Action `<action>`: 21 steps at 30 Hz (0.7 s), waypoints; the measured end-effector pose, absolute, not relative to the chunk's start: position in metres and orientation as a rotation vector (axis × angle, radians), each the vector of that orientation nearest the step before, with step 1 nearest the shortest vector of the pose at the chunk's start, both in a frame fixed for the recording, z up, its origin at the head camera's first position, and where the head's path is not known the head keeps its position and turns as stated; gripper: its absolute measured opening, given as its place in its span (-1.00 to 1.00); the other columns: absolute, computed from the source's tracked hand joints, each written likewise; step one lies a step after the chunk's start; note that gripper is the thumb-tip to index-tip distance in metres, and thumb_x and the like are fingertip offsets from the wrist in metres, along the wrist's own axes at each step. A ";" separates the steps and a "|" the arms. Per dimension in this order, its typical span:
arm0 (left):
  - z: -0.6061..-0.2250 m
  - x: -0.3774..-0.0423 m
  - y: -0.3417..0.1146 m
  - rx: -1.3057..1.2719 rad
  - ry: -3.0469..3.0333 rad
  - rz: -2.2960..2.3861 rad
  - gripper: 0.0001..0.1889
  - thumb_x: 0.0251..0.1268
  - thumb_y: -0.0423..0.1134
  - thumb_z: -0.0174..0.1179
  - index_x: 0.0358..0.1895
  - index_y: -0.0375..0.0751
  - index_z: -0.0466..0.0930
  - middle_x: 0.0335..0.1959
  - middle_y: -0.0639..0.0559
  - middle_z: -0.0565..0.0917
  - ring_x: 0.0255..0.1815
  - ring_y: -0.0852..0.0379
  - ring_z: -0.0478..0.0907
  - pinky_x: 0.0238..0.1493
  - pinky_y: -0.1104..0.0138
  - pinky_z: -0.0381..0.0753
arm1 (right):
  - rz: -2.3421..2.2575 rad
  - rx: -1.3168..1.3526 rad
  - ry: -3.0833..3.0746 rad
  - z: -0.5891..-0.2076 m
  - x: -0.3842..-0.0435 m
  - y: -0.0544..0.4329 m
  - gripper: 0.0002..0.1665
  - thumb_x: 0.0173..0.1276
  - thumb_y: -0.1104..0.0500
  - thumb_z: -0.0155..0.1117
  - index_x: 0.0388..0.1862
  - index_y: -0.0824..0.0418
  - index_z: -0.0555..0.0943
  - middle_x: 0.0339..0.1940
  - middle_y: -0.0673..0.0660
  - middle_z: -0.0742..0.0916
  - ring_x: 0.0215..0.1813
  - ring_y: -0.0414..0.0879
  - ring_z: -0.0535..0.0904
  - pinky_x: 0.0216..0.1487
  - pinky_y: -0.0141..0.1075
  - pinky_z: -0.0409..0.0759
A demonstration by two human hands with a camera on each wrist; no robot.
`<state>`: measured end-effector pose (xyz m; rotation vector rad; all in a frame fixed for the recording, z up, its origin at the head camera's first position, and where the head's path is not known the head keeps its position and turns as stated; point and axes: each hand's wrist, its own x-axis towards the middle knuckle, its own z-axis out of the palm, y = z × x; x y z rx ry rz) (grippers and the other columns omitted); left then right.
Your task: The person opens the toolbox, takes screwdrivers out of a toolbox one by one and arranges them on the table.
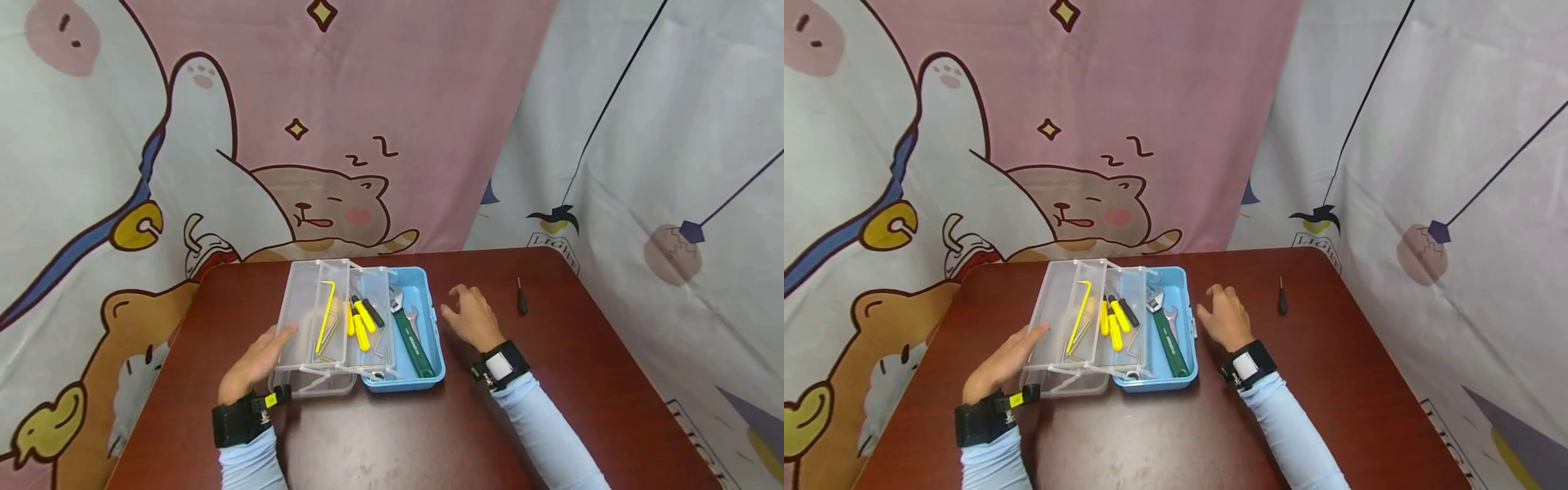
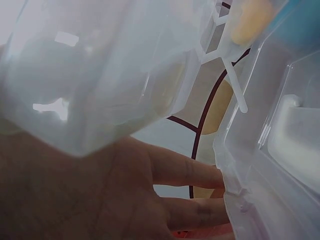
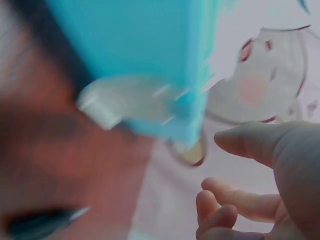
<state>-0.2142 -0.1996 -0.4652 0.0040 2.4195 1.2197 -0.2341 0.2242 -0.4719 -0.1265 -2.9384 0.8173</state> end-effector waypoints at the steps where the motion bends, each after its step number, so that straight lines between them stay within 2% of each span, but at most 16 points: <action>1: -0.466 -0.215 -0.199 0.005 2.424 1.222 -0.09 0.67 0.35 -0.27 0.65 -0.40 -0.02 0.52 -0.46 0.32 0.34 -0.32 0.44 0.34 -0.28 0.50 | 0.848 -0.090 -2.922 -0.467 -0.236 0.219 -0.49 0.48 -0.01 0.39 0.27 0.23 0.59 0.03 0.29 0.65 -0.03 0.14 0.64 -0.12 0.03 0.69; 5: -0.467 -0.216 -0.198 0.008 2.436 1.228 -0.10 0.67 0.34 -0.28 0.65 -0.41 -0.02 0.53 -0.47 0.32 0.37 -0.33 0.43 0.38 -0.30 0.47 | 0.969 0.076 -2.916 -0.455 -0.243 0.196 -0.54 0.45 0.05 0.43 0.21 0.27 0.65 -0.08 0.27 0.65 -0.09 0.07 0.58 -0.16 -0.12 0.60; 8: -0.468 -0.216 -0.198 0.012 2.437 1.228 -0.10 0.68 0.34 -0.29 0.65 -0.42 -0.02 0.53 -0.48 0.32 0.36 -0.34 0.44 0.37 -0.31 0.48 | 1.085 0.199 -2.989 -0.452 -0.249 0.180 -0.61 0.49 0.14 0.39 0.21 0.27 0.66 -0.17 0.24 0.68 -0.22 -0.01 0.56 -0.28 -0.23 0.54; 11: -0.468 -0.216 -0.199 0.008 2.437 1.229 -0.11 0.68 0.33 -0.28 0.64 -0.42 -0.02 0.52 -0.48 0.33 0.34 -0.33 0.45 0.36 -0.31 0.49 | 1.265 0.297 -3.117 -0.455 -0.256 0.164 -0.61 0.58 0.22 0.25 0.31 0.25 0.61 -0.23 0.23 0.73 -0.38 -0.10 0.59 -0.38 -0.31 0.56; 13: -0.467 -0.216 -0.199 0.001 2.430 1.231 -0.10 0.68 0.34 -0.29 0.64 -0.42 -0.03 0.53 -0.48 0.32 0.36 -0.33 0.43 0.38 -0.33 0.46 | 1.405 0.351 -3.201 -0.461 -0.262 0.155 -0.54 0.61 0.27 0.18 0.43 0.24 0.53 -0.31 0.23 0.75 -0.47 -0.13 0.60 -0.43 -0.33 0.60; 16: -0.465 -0.216 -0.200 -0.012 2.408 1.241 -0.08 0.67 0.36 -0.29 0.65 -0.42 -0.04 0.56 -0.47 0.28 0.41 -0.35 0.37 0.42 -0.37 0.38 | 1.544 0.387 -3.296 -0.473 -0.272 0.145 -0.40 0.59 0.31 0.16 0.57 0.23 0.40 -0.41 0.19 0.72 -0.50 -0.15 0.63 -0.39 -0.36 0.66; 18: -0.465 -0.216 -0.200 -0.016 2.394 1.246 -0.06 0.66 0.38 -0.30 0.66 -0.41 -0.06 0.59 -0.47 0.24 0.45 -0.36 0.34 0.45 -0.40 0.34 | 1.548 0.435 -3.334 -0.481 -0.278 0.140 -0.40 0.56 0.30 0.22 0.54 0.22 0.42 -0.43 0.12 0.72 -0.50 -0.18 0.66 -0.38 -0.37 0.68; 21: -0.466 -0.215 -0.199 -0.031 2.386 1.247 -0.05 0.64 0.40 -0.29 0.67 -0.39 -0.06 0.60 -0.45 0.21 0.47 -0.36 0.31 0.46 -0.41 0.31 | 1.450 0.544 -3.352 -0.495 -0.286 0.134 -0.65 0.52 0.20 0.31 0.22 0.21 0.60 -0.48 0.02 0.71 -0.53 -0.22 0.66 -0.40 -0.40 0.65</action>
